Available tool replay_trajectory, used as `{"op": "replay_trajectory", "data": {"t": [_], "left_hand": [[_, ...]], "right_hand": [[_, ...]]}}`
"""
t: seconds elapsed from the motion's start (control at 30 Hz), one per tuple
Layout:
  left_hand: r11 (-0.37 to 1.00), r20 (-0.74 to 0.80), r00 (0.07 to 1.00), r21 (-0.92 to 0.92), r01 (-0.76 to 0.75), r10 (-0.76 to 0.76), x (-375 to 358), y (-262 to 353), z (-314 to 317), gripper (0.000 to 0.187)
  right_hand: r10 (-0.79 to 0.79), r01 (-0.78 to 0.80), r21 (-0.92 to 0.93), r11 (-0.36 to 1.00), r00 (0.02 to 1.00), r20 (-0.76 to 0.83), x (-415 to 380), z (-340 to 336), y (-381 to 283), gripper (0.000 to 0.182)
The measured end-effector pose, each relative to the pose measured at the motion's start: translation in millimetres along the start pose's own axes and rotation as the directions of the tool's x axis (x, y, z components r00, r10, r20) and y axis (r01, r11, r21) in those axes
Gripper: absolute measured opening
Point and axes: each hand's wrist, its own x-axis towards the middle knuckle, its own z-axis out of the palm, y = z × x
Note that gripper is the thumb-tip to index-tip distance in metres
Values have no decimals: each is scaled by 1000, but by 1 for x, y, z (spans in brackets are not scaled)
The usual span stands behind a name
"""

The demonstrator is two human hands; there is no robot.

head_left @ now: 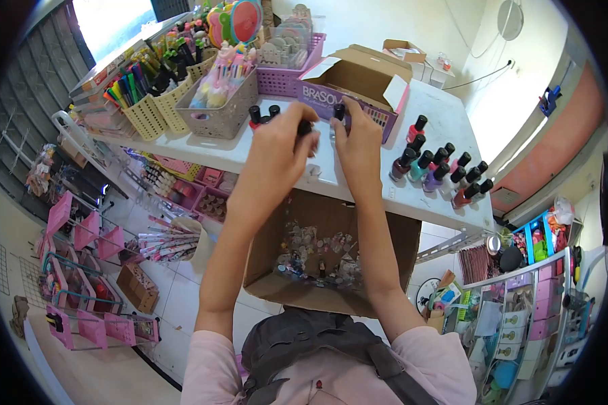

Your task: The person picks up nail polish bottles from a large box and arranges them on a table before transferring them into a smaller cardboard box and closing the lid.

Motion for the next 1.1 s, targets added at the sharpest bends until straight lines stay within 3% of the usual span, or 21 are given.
{"op": "replay_trajectory", "data": {"t": [0.03, 0.07, 0.13, 0.2, 0.27, 0.3, 0.37, 0.4, 0.47, 0.5, 0.57, 0.63, 0.7, 0.73, 0.8, 0.83, 0.9, 0.93, 1.0, 1.1], "left_hand": [[1000, 6, 1000, -6, -9, 9, 8, 1, -1, 13], [1000, 28, 1000, 24, -9, 9, 17, 2, -4, 13], [996, 95, 996, 85, -7, -1, 34, 3, -9, 9], [991, 140, 988, 110, -72, 56, 53, -3, -4, 10], [977, 219, 966, 124, -171, 141, 73, -14, 3, 11], [980, 224, 966, 118, -162, 132, 80, -19, 6, 11], [992, 369, 925, 115, 47, -87, 91, -22, 10, 12], [993, 373, 923, 106, 59, -94, 95, -29, 14, 12], [963, 442, 897, 253, -97, -25, 95, -46, 18, 12], [966, 449, 893, 246, -84, -37, 96, -52, 21, 12], [962, 411, 912, 244, -120, 10, 96, -57, 23, 13], [953, 411, 912, 275, -126, 2, 96, -58, 23, 15], [921, 488, 873, 350, -171, -24, 98, -59, 23, 17], [920, 490, 871, 354, -170, -27, 97, -62, 24, 17], [901, 494, 869, 375, -220, 7, 96, -66, 25, 19], [899, 490, 872, 380, -217, 4, 96, -65, 25, 19], [890, 489, 869, 427, -160, -79, 95, -62, 26, 20], [898, 488, 867, 422, -129, -104, 95, -60, 25, 20], [889, 476, 867, 447, -97, -144, 92, -57, 26, 20], [859, 469, 866, 502, -98, -176, 92, -50, 25, 22]], "right_hand": [[-49, 52, 41, 998, 997, -63, -5, -4, 1, 27], [92, -90, 190, 978, 996, 0, -13, -19, -9, 29], [80, -69, 232, 970, 996, -38, -39, -51, -26, 24], [240, -275, 306, 911, 959, 148, -72, -81, -42, 19], [120, -273, 483, 832, 939, 323, -99, -95, -35, 17], [130, -284, 477, 832, 935, 330, -109, -102, -32, 17], [31, -353, 358, 865, 749, 662, -122, -112, -24, 18], [43, -363, 347, 865, 741, 670, -128, -113, -15, 18], [20, -397, 304, 866, 636, 772, -150, -107, 10, 19], [32, -411, 295, 862, 626, 779, -159, -101, 23, 19], [194, -491, 70, 868, 465, 864, -174, -78, 56, 22], [309, -512, -63, 857, 410, 858, -197, -44, 89, 21], [232, -219, -150, 964, 418, 879, -225, -5, 123, 23], [229, -222, -146, 964, 417, 880, -242, 16, 140, 23], [166, -222, -135, 966, 128, 978, -269, 58, 166, 30], [161, -218, -131, 967, 126, 979, -277, 69, 168, 30], [229, -104, -211, 972, 219, 948, -294, 86, 166, 29], [223, -97, -206, 974, 214, 951, -301, 92, 164, 29], [240, 93, -259, 962, 172, 955, -313, 102, 162, 30], [324, 73, -352, 933, 252, 912, -319, 96, 146, 32]]}}
